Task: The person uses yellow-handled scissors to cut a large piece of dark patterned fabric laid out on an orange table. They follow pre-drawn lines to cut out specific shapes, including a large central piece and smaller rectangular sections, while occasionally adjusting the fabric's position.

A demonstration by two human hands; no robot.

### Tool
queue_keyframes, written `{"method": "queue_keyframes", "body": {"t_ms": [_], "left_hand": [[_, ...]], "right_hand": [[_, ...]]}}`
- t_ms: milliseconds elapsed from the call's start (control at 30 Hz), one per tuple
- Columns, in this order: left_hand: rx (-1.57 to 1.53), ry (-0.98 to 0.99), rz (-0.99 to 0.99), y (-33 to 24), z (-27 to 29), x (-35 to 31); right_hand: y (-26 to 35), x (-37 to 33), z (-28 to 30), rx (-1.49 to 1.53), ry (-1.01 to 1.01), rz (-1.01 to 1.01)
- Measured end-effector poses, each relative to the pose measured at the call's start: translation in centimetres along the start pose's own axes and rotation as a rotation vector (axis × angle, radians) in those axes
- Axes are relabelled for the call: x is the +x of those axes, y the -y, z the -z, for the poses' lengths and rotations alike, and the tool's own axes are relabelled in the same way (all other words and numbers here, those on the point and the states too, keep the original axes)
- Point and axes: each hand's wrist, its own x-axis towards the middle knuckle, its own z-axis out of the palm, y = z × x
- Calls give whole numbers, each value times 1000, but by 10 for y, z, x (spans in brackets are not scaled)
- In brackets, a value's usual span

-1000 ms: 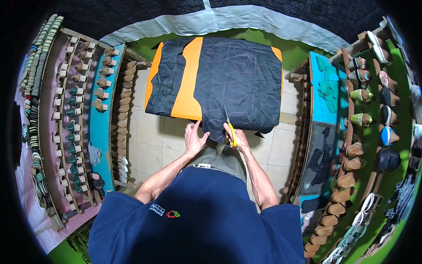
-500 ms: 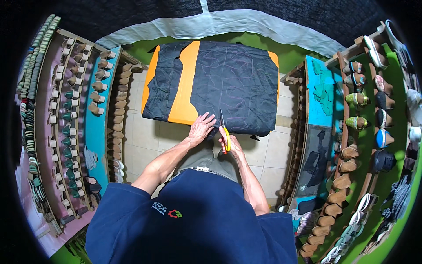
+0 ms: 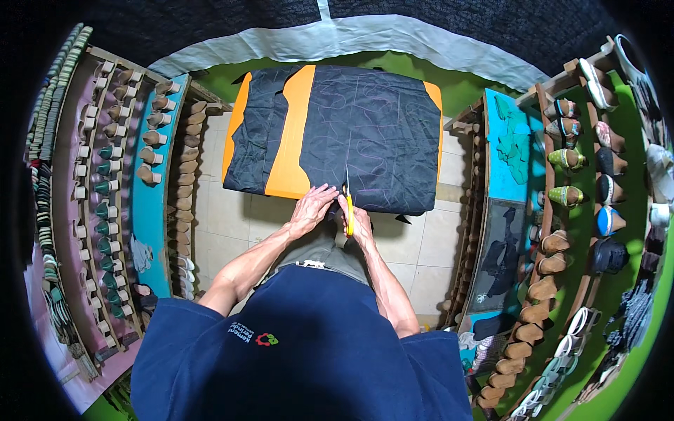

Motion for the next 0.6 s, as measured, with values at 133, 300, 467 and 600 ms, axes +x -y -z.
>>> {"method": "queue_keyframes", "body": {"t_ms": [133,300,467,600], "left_hand": [[-66,-33,-20,3,3,-2],[-122,-25,-103,6,4,-2],[-122,-51,-87,5,6,-7],[-131,-32,-95,6,10,-8]], "right_hand": [[-1,-1,-5,56,-35,-46],[8,12,-10,103,0,-63],[14,19,-14,68,2,-46],[17,11,-18,55,-47,-3]]}}
